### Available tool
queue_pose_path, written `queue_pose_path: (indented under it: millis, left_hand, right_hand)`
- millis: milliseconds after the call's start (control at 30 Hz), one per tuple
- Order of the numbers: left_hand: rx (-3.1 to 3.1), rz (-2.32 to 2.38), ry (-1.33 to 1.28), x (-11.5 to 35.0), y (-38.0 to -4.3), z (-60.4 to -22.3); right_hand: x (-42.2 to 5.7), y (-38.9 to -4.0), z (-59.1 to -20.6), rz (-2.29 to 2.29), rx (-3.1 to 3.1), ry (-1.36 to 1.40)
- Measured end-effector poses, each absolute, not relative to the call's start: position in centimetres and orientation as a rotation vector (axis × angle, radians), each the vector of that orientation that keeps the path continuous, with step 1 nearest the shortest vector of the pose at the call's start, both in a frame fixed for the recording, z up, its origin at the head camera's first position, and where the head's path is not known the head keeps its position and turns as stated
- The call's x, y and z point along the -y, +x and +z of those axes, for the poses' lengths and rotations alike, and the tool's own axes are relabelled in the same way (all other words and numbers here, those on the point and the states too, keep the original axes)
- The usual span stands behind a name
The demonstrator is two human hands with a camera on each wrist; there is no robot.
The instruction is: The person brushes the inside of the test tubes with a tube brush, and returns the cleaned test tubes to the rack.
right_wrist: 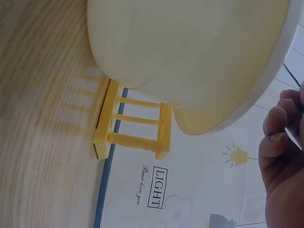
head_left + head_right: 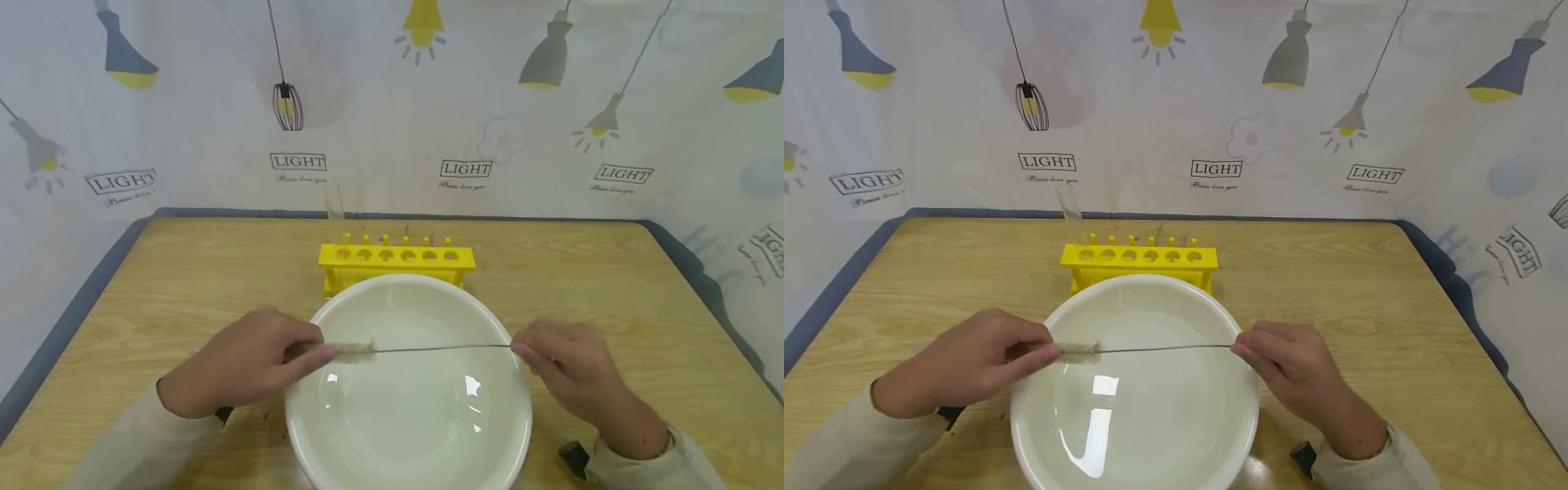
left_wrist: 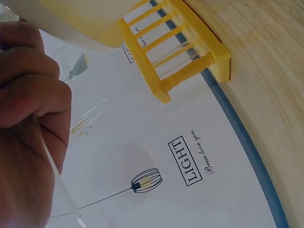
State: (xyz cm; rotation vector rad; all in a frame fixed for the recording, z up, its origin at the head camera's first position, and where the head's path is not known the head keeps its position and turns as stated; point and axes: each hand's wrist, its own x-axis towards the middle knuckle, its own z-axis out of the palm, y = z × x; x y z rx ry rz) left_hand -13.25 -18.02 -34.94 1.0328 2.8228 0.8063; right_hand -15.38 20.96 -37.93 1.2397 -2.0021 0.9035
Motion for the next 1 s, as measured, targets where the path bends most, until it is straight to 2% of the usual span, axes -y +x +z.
queue_pose_path:
  millis: [800, 1000]
  left_hand:
    - [-2.841, 0.778, 1.093, 16.5, -12.4, -35.4]
    - [-2.903, 0.76, 1.145, 15.9, -12.0, -35.6]
  right_hand:
    - [-19.1, -14.3, -38.1, 0.925, 1.909, 1.385]
    - [-18.9, -13.4, -38.4, 0.958, 2.045, 1.324]
